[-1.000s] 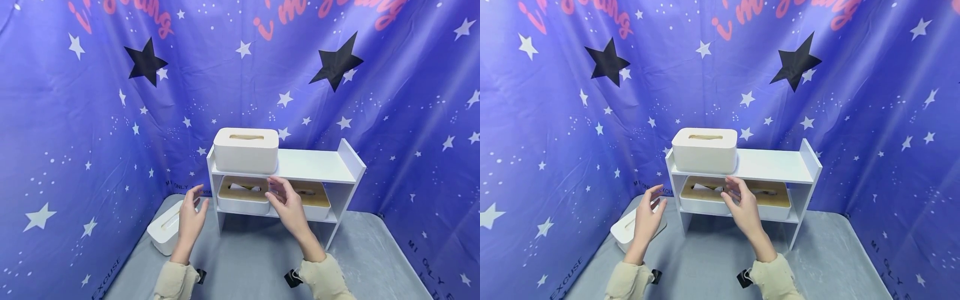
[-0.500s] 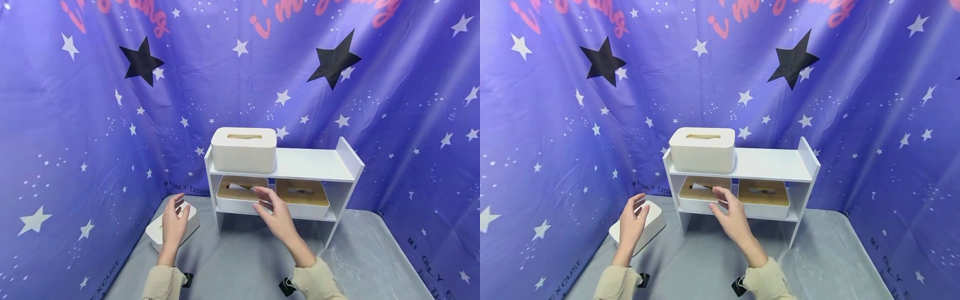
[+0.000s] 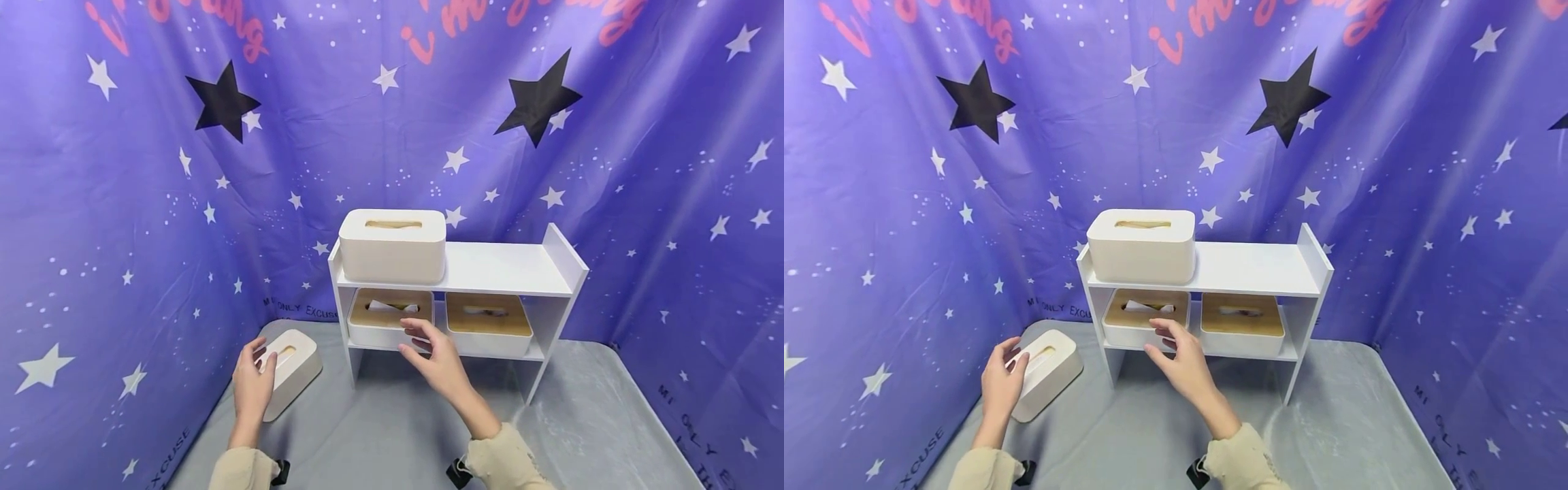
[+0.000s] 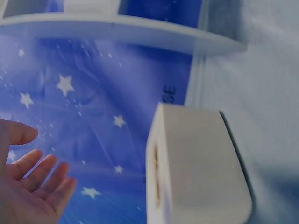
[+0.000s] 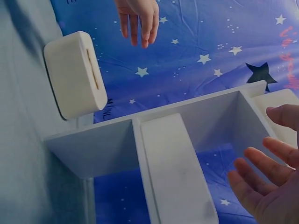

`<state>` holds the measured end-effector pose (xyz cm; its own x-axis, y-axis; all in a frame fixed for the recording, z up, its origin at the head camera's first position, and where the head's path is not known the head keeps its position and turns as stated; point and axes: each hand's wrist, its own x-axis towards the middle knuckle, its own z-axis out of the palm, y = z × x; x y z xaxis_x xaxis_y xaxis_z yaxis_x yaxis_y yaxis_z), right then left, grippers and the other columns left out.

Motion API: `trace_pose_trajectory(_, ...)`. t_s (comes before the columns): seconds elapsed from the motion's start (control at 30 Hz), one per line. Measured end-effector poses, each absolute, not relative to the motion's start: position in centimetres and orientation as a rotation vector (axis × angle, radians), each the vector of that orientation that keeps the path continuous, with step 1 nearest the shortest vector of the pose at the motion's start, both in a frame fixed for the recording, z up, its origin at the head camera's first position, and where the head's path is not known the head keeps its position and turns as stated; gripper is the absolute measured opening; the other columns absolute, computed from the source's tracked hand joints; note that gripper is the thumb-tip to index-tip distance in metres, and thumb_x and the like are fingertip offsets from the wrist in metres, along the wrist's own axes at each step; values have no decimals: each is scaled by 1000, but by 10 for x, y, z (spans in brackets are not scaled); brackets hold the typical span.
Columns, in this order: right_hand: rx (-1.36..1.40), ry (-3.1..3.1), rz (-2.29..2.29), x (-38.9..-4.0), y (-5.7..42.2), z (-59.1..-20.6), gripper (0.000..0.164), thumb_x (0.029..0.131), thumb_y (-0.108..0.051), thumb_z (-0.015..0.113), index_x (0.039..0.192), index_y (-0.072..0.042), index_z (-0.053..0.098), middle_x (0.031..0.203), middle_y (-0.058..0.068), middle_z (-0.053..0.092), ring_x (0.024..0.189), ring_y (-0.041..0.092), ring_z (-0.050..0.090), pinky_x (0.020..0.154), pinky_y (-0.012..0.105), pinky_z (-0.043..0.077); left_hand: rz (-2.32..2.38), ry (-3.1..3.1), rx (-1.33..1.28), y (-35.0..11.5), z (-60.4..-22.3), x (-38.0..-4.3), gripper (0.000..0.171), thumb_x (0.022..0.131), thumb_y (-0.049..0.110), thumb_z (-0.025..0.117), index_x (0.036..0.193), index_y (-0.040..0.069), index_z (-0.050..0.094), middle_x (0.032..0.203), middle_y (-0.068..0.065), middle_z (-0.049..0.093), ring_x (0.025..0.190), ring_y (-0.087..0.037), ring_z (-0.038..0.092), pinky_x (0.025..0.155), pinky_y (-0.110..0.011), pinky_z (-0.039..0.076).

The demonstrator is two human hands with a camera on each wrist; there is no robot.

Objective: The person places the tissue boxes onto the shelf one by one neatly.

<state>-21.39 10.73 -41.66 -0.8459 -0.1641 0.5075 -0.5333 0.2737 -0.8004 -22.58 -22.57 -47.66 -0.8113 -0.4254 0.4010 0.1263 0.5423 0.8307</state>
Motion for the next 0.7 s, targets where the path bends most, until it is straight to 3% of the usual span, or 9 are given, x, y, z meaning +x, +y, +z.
trace_pose_trajectory(0.3,663,-2248,1635,-215,103,-435,39,88,-9,73,125,-1,63,127,20,67,116,38,65,98,48,55,-1128,-2181,337,-247,-496,-219,39,92,3,62,129,-6,56,126,-30,58,121,-44,55,102,-55,45)
trace_pose_trajectory(0.7,646,-2313,1650,-208,101,-460,38,88,-9,74,123,-3,65,125,15,69,114,34,66,97,45,56,-1138,-2245,514,-267,-524,-210,45,94,9,60,135,-7,50,134,-33,48,127,-49,45,110,-59,34)
